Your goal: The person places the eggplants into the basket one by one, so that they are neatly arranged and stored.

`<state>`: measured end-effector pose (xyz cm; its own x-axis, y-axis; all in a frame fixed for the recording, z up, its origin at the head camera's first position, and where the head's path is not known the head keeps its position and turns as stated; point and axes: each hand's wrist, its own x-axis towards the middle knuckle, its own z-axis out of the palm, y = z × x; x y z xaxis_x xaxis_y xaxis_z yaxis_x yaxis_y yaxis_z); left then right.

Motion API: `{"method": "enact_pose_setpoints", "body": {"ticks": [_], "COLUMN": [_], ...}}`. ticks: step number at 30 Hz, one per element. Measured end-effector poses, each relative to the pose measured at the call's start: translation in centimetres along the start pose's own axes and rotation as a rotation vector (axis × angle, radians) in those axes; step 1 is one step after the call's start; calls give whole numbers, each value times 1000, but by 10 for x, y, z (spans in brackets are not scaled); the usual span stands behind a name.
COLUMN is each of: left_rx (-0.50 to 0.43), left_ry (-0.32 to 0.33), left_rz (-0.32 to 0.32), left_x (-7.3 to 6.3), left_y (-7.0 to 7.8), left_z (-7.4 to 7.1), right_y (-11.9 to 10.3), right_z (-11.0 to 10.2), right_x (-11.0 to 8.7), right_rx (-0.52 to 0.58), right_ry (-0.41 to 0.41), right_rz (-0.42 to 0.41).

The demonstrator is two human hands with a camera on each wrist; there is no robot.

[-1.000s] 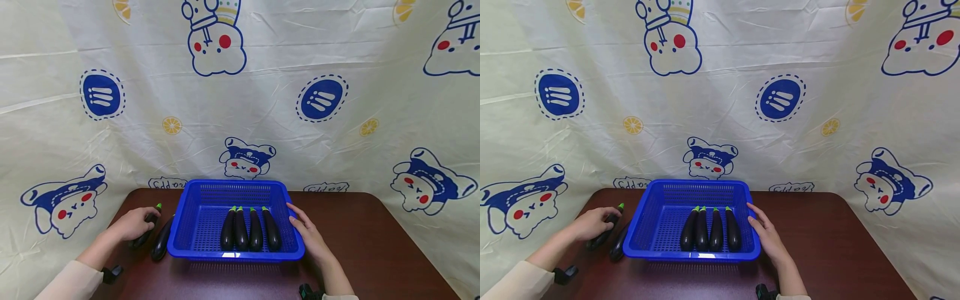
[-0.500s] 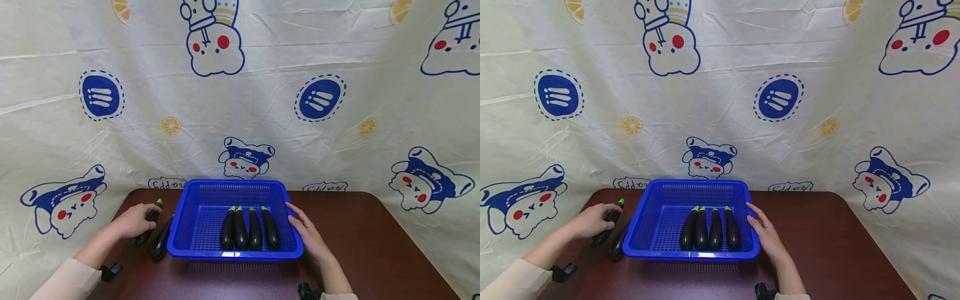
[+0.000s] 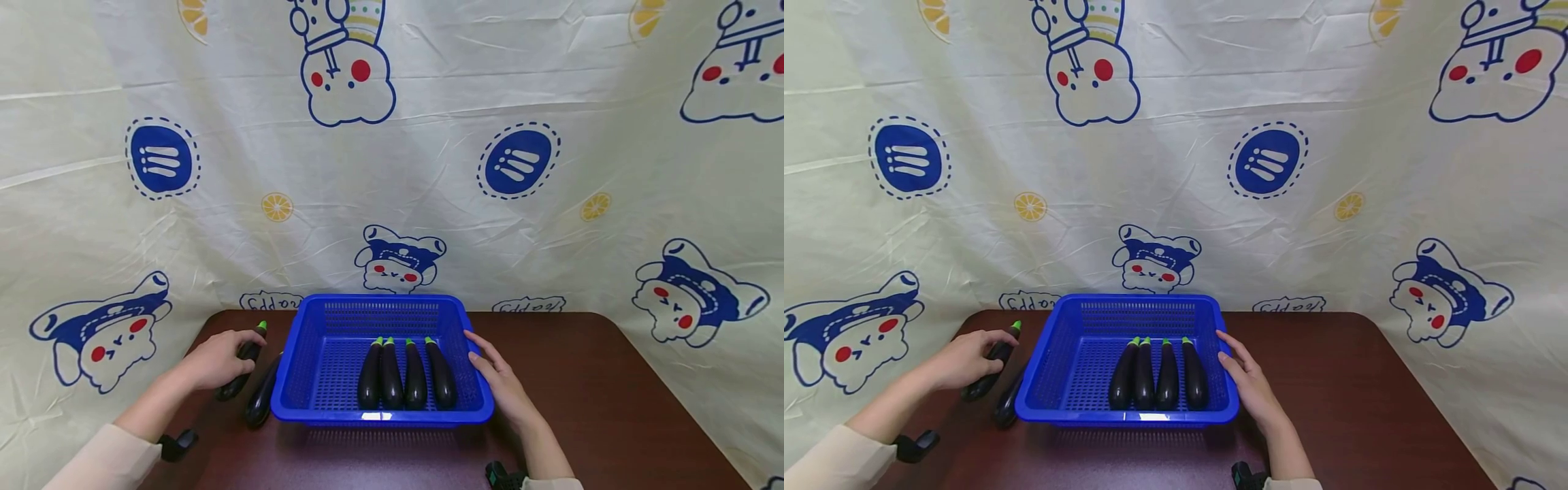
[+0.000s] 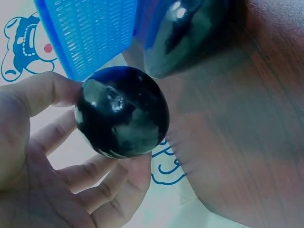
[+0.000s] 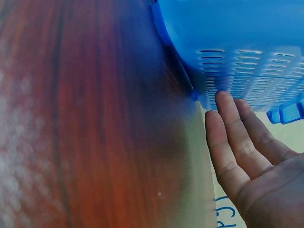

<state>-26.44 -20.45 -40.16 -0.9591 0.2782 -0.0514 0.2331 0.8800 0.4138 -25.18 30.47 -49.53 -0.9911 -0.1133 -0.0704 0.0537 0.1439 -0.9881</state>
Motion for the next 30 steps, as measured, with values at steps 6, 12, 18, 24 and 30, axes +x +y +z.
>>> {"method": "enact_pose_setpoints", "body": {"ticks": [6, 12, 18, 24, 30], "left_rx": [-7, -21, -10, -1, -12], "left_ry": [6, -10, 1, 14, 18], "left_rz": [13, -3, 12, 26, 32], "left_x": [0, 0, -2, -4, -4], "left_y": [5, 11, 18, 26, 32], "left_z": [-3, -6, -10, -15, -17], "right_y": [0, 0, 0, 0, 0], "right_z": [1, 1, 0, 0, 0], "right_x": [1, 1, 1, 2, 2], "right_rx": [-5, -8, -15, -10, -8], "right_ry": [9, 11, 8, 3, 5], "right_rz": [8, 12, 5, 4, 2]}}
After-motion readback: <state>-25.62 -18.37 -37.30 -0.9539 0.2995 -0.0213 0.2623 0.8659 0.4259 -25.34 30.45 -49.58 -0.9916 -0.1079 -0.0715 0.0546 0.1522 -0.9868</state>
